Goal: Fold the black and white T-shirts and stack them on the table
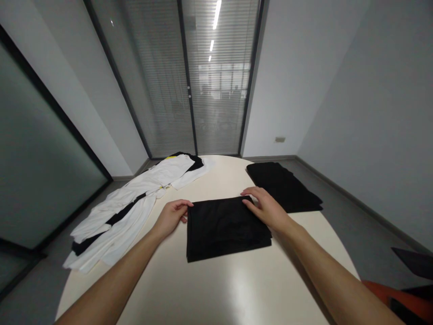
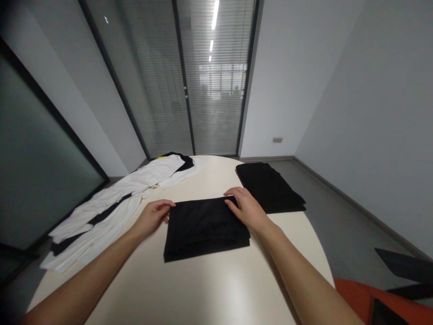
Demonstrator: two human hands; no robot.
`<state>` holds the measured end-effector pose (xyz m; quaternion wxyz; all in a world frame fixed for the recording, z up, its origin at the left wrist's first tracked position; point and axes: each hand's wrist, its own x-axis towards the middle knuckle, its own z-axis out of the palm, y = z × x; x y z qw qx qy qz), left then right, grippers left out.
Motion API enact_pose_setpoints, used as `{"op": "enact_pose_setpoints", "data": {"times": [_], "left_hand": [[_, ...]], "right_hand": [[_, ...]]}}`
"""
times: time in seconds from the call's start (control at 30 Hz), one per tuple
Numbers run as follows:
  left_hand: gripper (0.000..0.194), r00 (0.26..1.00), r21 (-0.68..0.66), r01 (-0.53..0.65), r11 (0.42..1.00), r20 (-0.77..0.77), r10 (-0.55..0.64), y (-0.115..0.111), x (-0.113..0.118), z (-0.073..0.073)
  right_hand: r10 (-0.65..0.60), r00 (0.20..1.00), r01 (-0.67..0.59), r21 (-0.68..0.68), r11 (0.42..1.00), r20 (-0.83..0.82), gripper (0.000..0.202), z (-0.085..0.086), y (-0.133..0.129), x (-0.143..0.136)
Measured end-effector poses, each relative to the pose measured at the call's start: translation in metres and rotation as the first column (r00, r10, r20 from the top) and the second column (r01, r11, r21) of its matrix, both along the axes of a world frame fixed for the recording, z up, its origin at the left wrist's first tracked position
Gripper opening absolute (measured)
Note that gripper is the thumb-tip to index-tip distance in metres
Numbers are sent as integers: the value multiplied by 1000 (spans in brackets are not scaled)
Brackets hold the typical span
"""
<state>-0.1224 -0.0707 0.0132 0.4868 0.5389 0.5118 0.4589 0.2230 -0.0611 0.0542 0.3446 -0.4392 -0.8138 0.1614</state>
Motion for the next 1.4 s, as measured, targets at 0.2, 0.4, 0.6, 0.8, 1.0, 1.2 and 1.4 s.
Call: {"op": "enact_pose_setpoints", "data": {"times": [0.2, 0.4, 0.6, 0.8, 1.0, 1.2, 1.4], "left_hand": [[34, 1000, 0, -13, 1000, -4, 13, -1, 1, 3], [42, 999, -19, 1, 1000, 44, 0, -2, 1, 3], [50, 996, -37, 15, 999, 88, -12, -2, 0, -1], [33, 1000, -7, 2, 1000, 25, -2, 1, -3, -8], [27, 983, 165, -32, 986, -171, 61, -7, 3, 4], [35, 752, 426, 506, 750, -643, -142, -43, 23, 40], [38, 552, 325, 746, 581, -790, -267, -58, 30, 54]], "right_hand": [[403, 876, -411, -28, 911, 264, 31, 29, -44, -41], [421, 788, -445, -57, 894, 449, 30, 18, -57, -64], [430, 757, -489, -9, 872, 492, 11, 15, -53, -64], [452, 787, -497, -1, 867, 419, 12, 20, -54, -62], [516, 776, -522, -90, 848, 364, 11, 13, -56, -67], [475, 850, -439, -189, 878, 230, 13, 32, -53, -47], [317, 918, -185, -448, 874, 239, 33, 40, -35, 1]]}}
